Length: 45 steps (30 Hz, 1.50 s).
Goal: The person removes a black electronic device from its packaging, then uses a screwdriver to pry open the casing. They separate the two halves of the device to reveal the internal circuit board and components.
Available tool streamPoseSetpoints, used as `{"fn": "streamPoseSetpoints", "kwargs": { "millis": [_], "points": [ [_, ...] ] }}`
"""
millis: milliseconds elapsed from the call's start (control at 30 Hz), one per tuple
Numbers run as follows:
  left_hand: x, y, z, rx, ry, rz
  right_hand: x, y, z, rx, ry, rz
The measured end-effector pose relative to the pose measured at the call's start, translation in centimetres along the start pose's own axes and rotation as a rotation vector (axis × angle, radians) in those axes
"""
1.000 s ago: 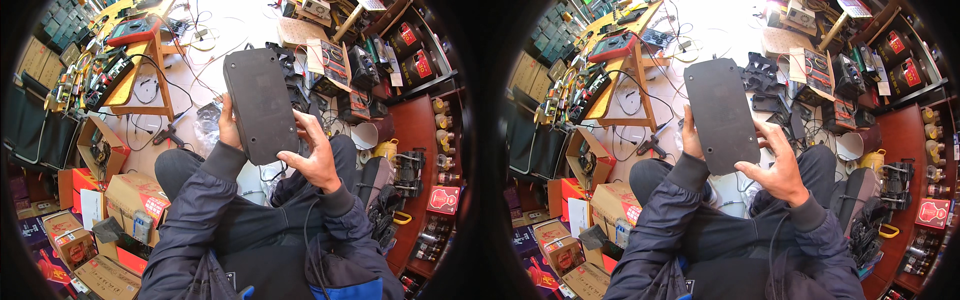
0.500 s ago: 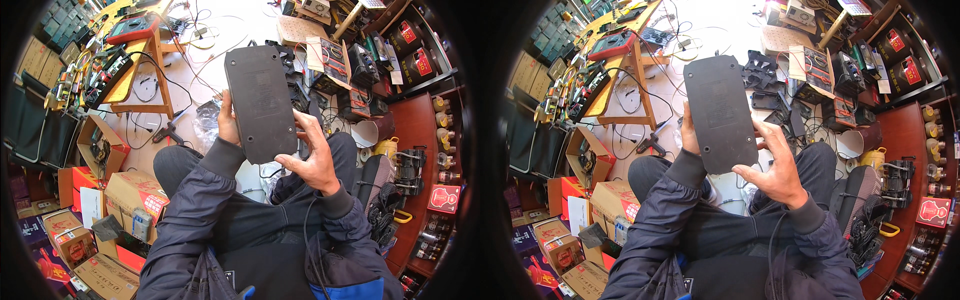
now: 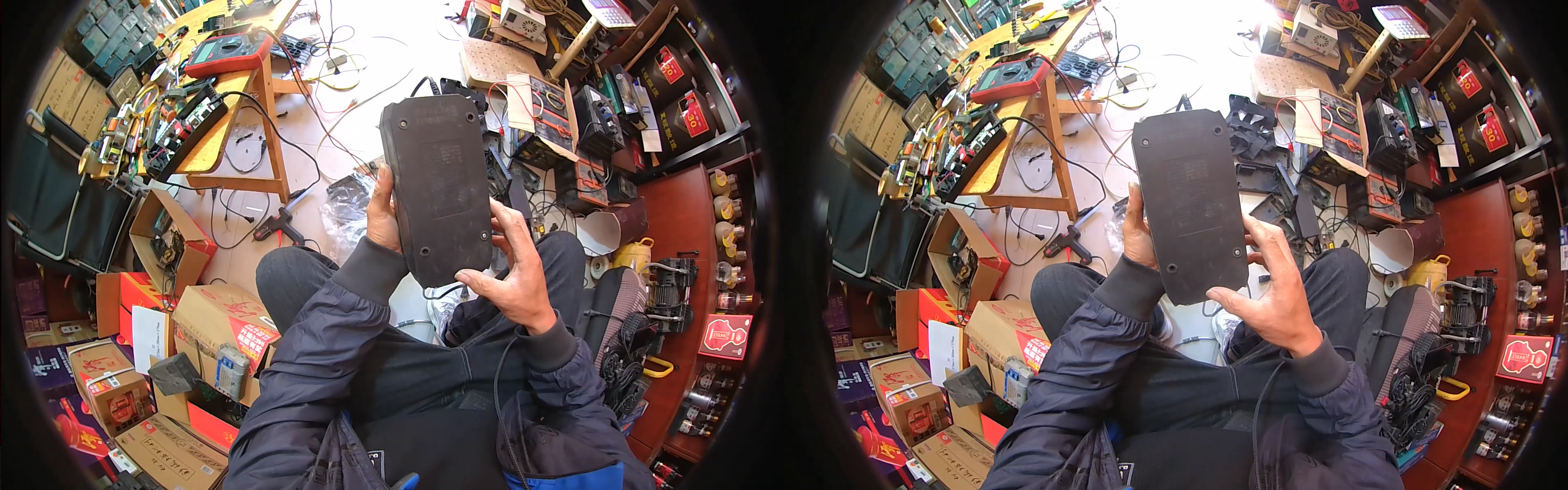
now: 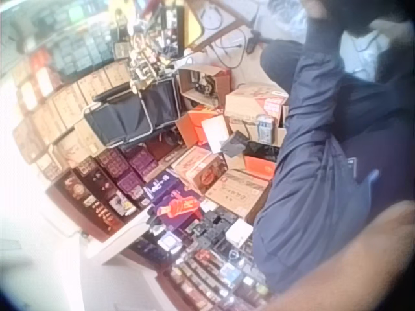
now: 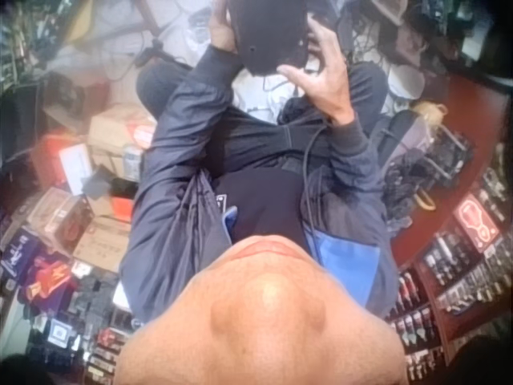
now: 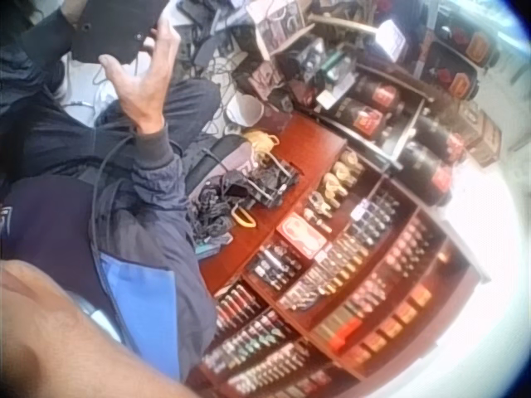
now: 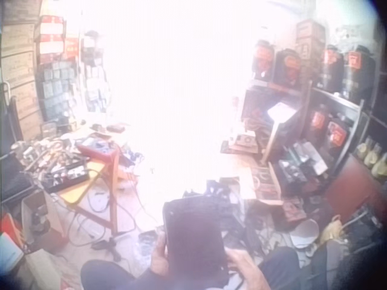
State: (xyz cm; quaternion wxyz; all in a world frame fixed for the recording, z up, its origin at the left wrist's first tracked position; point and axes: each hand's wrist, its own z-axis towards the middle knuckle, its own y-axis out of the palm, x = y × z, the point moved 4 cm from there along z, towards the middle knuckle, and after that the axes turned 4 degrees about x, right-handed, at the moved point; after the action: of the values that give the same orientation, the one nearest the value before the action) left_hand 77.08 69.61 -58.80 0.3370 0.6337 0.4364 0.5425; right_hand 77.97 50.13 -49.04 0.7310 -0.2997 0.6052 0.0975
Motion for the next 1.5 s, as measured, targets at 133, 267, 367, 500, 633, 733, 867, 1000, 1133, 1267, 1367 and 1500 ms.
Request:
{"fn": "streamPoseSetpoints", "kwargs": {
  "millis": [133, 267, 367, 500, 633, 733, 867, 1000, 1133, 1267, 1367, 1500],
  "points": [
    [-0.4, 0.4, -0.1, -0.004, -0.031, -0.080, 0.1, -0.1, 0.2, -0.007, 0.044, 0.011],
    [-1.0, 0.9, -0.2, -0.009, -0.053, -0.110, 0.1, 0.1, 0.5, -0.040, 0.139, 0.022],
    [-1.4, 1.0, -0.2, -0.006, -0.053, -0.020, 0.2, 0.8, 0.7, -0.014, 0.174, 0.082],
    [-1.8, 0.9, 0.1, -0.033, -0.083, 0.034, 0.6, 1.8, 1.2, 0.033, 0.165, 0.146],
    [-1.7, 1.2, 0.2, -0.060, -0.091, 0.040, 0.7, 1.9, 1.5, 0.059, 0.174, 0.110],
    [-1.7, 1.8, -0.1, -0.053, -0.099, -0.010, 0.5, 1.9, 1.5, 0.032, 0.156, 0.140],
    [-1.6, 2.3, -0.2, -0.048, -0.093, -0.023, 0.5, 1.8, 1.4, 0.045, 0.148, 0.128],
    [-1.6, 2.3, -0.2, -0.072, -0.088, -0.074, 1.1, 1.7, 1.3, 0.070, 0.170, 0.088],
    [-1.8, 2.1, 0.1, -0.070, -0.102, -0.083, 1.5, 1.6, 1.2, 0.082, 0.164, 0.118],
    [-1.7, 2.5, 0.0, -0.083, -0.082, -0.067, 1.6, 1.6, 1.3, 0.056, 0.210, 0.140],
    [-1.6, 3.0, -0.1, -0.090, -0.105, -0.069, 1.2, 1.6, 1.4, 0.059, 0.209, 0.138],
    [-1.0, 2.9, -0.2, -0.044, -0.082, -0.039, 0.4, 1.3, 1.5, 0.039, 0.136, 0.133]
  ]
}}
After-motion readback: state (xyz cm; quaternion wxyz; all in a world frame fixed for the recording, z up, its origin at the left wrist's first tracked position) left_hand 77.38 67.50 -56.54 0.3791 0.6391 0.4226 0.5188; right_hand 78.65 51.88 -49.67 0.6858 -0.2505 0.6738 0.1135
